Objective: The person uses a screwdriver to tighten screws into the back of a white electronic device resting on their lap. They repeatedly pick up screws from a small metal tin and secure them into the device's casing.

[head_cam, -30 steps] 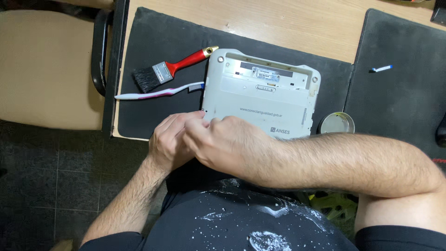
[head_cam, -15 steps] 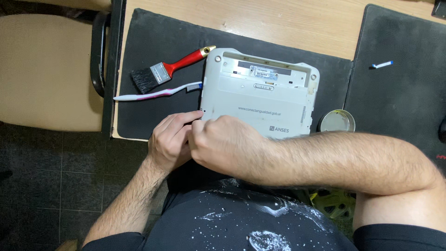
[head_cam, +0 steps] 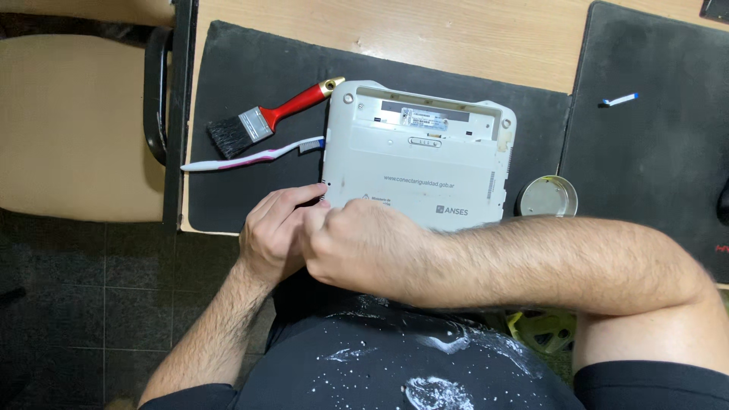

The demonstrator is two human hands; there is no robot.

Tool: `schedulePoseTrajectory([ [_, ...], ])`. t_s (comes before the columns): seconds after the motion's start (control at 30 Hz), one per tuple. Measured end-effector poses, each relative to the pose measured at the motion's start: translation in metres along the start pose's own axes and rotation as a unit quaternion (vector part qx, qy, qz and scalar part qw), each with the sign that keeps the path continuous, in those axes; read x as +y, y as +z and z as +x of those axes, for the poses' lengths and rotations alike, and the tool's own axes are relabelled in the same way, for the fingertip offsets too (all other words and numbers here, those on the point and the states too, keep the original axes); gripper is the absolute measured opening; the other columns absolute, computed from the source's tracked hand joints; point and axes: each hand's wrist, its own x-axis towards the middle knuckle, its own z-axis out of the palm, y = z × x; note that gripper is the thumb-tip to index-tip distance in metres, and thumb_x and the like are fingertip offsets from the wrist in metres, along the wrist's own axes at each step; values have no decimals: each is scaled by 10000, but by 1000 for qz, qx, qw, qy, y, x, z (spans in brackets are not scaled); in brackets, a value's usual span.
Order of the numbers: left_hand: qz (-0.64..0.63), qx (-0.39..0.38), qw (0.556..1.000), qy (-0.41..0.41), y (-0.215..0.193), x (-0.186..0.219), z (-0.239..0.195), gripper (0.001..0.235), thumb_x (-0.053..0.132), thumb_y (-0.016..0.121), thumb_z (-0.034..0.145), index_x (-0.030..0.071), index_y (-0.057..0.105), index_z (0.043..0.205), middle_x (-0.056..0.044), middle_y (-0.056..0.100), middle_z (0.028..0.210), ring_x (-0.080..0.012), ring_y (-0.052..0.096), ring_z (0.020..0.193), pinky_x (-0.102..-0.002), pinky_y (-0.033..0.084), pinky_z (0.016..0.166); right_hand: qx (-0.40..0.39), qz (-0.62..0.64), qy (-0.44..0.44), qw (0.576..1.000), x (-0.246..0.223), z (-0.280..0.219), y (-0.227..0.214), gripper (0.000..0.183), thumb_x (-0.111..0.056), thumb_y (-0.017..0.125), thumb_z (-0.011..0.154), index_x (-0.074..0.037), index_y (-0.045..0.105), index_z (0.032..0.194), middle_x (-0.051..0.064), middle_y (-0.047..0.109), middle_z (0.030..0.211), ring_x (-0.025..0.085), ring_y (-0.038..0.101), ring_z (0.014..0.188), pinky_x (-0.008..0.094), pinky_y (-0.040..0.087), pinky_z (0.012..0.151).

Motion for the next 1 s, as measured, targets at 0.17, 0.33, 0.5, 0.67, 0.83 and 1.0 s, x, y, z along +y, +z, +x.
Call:
schedulePoseTrajectory([
  [0.17,-6,4,1000,-11,-1,5,4,236,190,780,1219,28,859,1068,-111,890,1263,-335,881,991,-491,745,904,5,-37,31,999,4,2,-16,176,-87,781,966,-14,885,1089,238,776,1002,289,866,700,384,669,563],
  [0.33,-12,-7,1000,-15,-3,5,5,237,181,780,1223,12,854,1074,-124,888,1266,-365,889,1016,-511,752,899,-11,-17,8,1000,3,2,-4,181,-112,794,987,-37,911,1102,235,821,1022,288,893,760,382,681,585],
  [0.5,-1,-22,999,-31,-3,4,11,206,231,812,1187,64,838,1070,-53,844,1259,-297,859,1021,-456,726,951,0,-37,46,998,5,1,-18,205,-89,782,979,-9,880,1140,207,788,1029,273,875,730,371,687,617],
  [0.67,-21,-27,999,-37,1,-3,0,168,198,841,1162,49,853,1085,-75,851,1255,-344,850,1024,-502,712,917,-33,7,-8,999,9,2,-23,150,-48,774,1009,4,895,1081,197,785,998,282,884,740,384,701,622],
  [0.83,-19,-27,997,-69,-4,7,10,76,133,853,1122,77,847,1071,-44,829,1241,-332,824,1039,-475,686,908,-31,8,3,999,8,6,-13,158,-59,766,991,21,882,1063,200,786,990,305,882,718,399,687,605],
  [1.0,-19,-30,997,-65,0,4,5,89,143,878,1100,88,848,1035,-17,802,1236,-291,793,1016,-458,678,912,-47,-50,-43,997,13,6,-16,127,-78,797,1034,-51,910,1086,174,815,1038,236,903,749,348,711,628],
])
